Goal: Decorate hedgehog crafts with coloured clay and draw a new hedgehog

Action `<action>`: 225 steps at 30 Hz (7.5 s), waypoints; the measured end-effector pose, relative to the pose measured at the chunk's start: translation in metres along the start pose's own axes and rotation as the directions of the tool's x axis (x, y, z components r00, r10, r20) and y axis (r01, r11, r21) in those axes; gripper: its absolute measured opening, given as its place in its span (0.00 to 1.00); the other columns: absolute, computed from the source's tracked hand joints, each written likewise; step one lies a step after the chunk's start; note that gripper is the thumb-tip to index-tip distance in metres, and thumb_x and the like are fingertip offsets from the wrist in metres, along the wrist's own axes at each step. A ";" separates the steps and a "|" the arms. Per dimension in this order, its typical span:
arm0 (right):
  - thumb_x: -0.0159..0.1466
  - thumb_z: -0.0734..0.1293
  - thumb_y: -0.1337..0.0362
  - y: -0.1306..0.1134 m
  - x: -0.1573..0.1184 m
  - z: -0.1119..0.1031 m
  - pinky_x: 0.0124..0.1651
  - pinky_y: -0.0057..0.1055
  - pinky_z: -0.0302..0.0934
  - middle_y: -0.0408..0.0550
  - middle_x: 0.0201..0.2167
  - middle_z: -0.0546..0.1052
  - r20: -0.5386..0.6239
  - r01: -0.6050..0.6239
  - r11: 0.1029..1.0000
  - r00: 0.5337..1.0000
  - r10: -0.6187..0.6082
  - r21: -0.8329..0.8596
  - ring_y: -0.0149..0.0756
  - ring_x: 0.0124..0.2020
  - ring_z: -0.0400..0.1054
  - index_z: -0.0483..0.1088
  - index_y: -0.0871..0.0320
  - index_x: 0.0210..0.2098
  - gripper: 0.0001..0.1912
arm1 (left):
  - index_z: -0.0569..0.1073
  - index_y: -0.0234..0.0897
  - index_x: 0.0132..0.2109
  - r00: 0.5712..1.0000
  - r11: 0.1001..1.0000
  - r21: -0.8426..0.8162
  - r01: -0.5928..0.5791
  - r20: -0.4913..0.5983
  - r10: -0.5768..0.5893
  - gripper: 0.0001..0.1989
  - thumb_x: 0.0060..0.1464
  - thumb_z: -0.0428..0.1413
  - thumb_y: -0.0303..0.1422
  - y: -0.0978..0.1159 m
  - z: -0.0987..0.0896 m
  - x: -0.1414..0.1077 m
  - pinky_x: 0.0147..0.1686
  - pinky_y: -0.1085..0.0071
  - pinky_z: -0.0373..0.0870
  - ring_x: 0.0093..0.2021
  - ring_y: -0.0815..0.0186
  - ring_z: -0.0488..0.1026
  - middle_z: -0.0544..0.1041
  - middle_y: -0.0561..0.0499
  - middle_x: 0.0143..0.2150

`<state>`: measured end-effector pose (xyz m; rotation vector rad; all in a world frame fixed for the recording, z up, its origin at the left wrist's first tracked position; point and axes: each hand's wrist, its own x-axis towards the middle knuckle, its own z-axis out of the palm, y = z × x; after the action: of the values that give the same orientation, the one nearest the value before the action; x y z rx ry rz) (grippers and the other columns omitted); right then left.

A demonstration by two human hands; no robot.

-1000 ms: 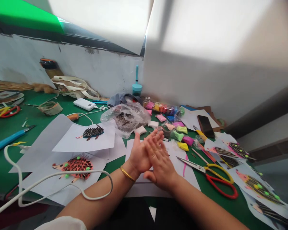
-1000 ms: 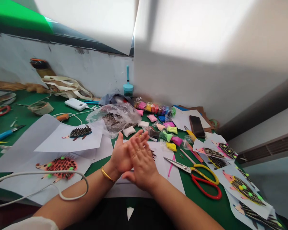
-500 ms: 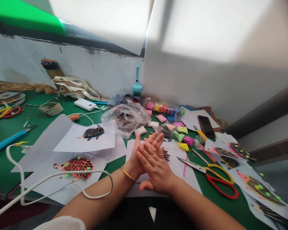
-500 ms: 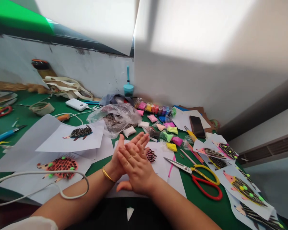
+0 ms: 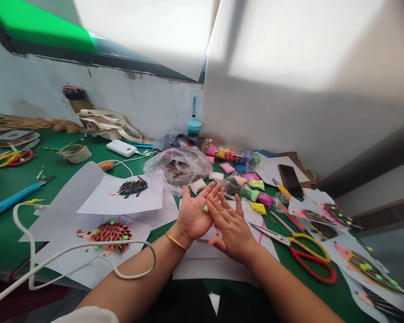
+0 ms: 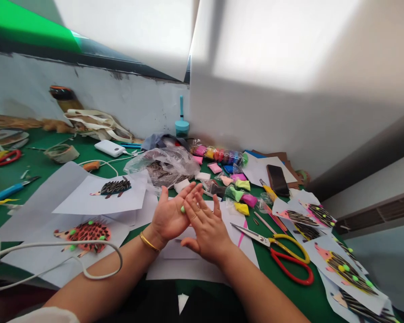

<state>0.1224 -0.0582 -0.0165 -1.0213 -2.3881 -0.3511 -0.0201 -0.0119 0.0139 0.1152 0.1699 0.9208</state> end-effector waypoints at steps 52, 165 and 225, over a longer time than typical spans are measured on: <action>0.64 0.69 0.63 0.029 -0.010 -0.015 0.61 0.57 0.54 0.49 0.47 0.76 -0.318 -0.295 0.908 0.866 0.385 0.297 0.48 0.53 0.65 0.74 0.49 0.47 0.12 | 0.71 0.34 0.33 0.994 0.448 0.888 -0.104 0.075 0.083 0.17 0.54 0.60 0.45 -0.012 -0.008 -0.002 0.24 0.71 0.66 0.24 0.66 0.73 0.73 0.52 0.26; 0.67 0.47 0.38 -0.001 -0.001 -0.006 0.68 0.65 0.26 0.50 0.68 0.60 0.004 -0.018 0.992 1.000 0.017 0.124 0.56 0.72 0.38 0.59 0.49 0.66 0.36 | 0.74 0.30 0.50 0.994 1.000 0.023 0.016 -0.106 -0.014 0.42 0.59 0.35 0.62 0.005 -0.006 0.001 0.45 0.64 0.71 0.40 0.59 0.75 0.76 0.40 0.40; 0.64 0.67 0.65 -0.003 0.004 0.001 0.68 0.56 0.46 0.44 0.58 0.72 -0.165 -0.133 0.926 0.966 0.201 0.353 0.48 0.66 0.55 0.77 0.49 0.37 0.06 | 0.73 0.31 0.50 0.995 0.990 0.104 0.094 -0.048 -0.090 0.37 0.62 0.36 0.58 -0.008 -0.008 0.004 0.44 0.65 0.71 0.43 0.58 0.76 0.76 0.40 0.41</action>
<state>0.1175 -0.0570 -0.0150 -0.9696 -2.0706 0.0244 -0.0133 -0.0136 0.0045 0.1841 0.2626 0.8225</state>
